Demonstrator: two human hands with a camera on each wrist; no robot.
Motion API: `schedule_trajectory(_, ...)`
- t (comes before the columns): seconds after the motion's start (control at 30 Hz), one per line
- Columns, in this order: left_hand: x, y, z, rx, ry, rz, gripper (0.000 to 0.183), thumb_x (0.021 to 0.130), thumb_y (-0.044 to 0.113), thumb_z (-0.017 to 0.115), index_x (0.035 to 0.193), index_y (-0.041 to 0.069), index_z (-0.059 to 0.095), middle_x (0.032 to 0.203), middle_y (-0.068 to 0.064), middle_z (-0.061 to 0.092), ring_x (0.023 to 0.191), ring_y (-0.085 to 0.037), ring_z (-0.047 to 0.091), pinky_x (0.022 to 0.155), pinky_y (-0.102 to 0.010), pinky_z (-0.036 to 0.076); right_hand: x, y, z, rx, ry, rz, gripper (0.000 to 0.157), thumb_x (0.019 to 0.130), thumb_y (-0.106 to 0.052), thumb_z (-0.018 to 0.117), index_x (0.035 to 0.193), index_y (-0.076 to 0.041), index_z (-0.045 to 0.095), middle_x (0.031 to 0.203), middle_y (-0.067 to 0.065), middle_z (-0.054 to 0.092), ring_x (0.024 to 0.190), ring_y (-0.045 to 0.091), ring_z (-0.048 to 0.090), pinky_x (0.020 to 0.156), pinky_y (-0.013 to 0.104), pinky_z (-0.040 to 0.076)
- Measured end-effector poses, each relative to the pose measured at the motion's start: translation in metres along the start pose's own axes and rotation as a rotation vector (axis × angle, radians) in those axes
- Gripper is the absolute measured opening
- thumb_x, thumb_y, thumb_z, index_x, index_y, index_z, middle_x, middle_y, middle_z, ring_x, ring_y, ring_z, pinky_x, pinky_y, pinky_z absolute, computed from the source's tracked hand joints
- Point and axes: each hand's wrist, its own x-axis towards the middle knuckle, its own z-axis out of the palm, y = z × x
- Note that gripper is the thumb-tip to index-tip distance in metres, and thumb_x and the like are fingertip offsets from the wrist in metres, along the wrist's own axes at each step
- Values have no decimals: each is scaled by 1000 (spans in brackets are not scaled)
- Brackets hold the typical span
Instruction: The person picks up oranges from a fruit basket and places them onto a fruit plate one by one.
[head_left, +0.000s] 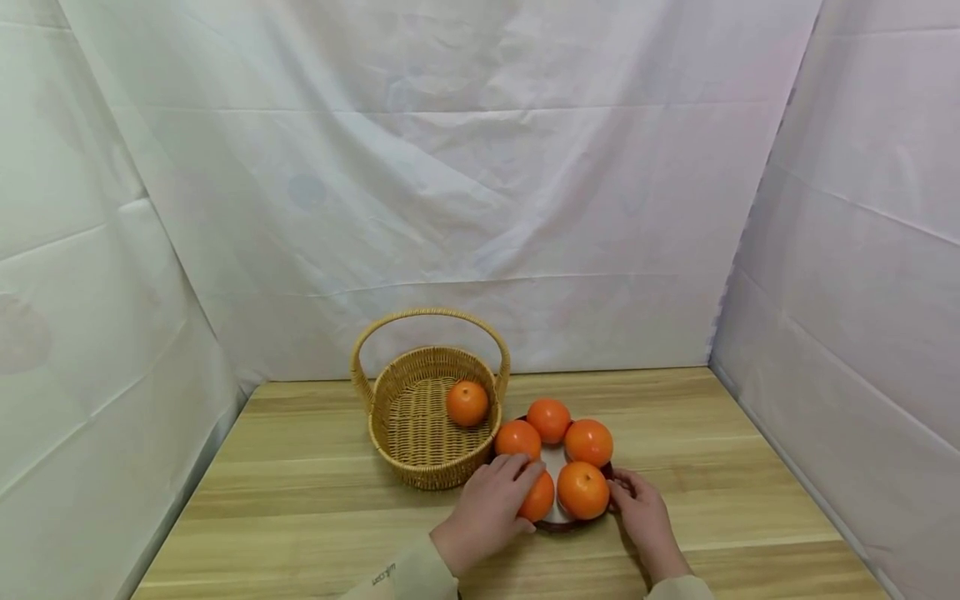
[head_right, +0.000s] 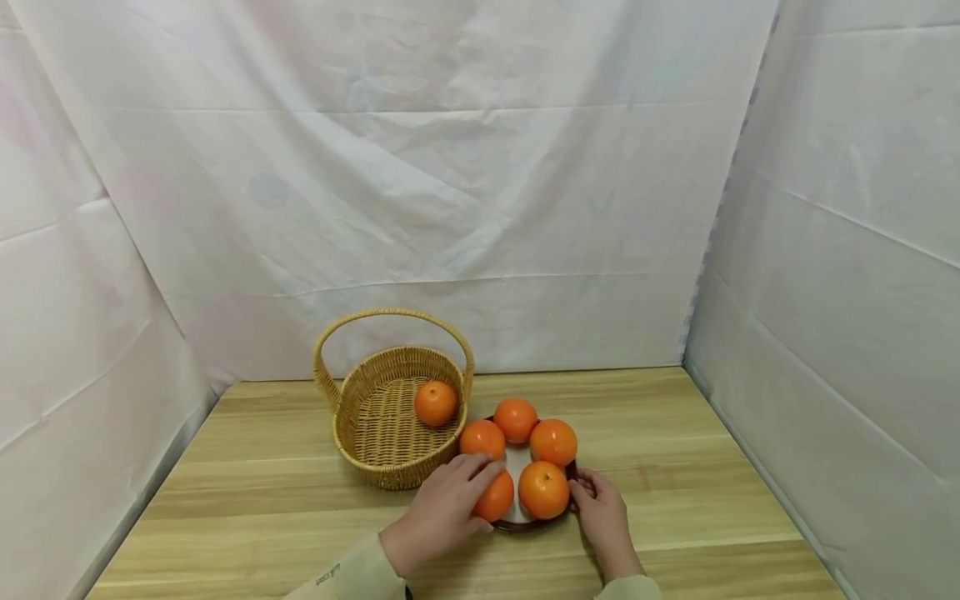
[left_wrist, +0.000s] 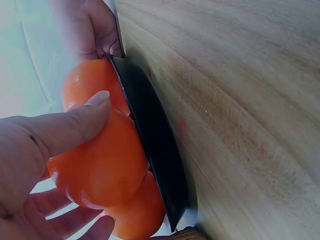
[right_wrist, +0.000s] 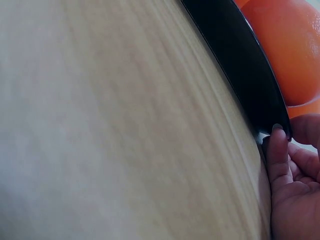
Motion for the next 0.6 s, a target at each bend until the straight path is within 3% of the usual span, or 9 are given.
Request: schedule_trajectory(0.6,4,4,4,28,-11,19,81,74,43,89,143,22,52,139,2,55,122,-18,54,84,-33,50,0,1,0,13,1,-3,41,104,-15,53,139,6,53,129,24,62,104,15,62,78,18,54)
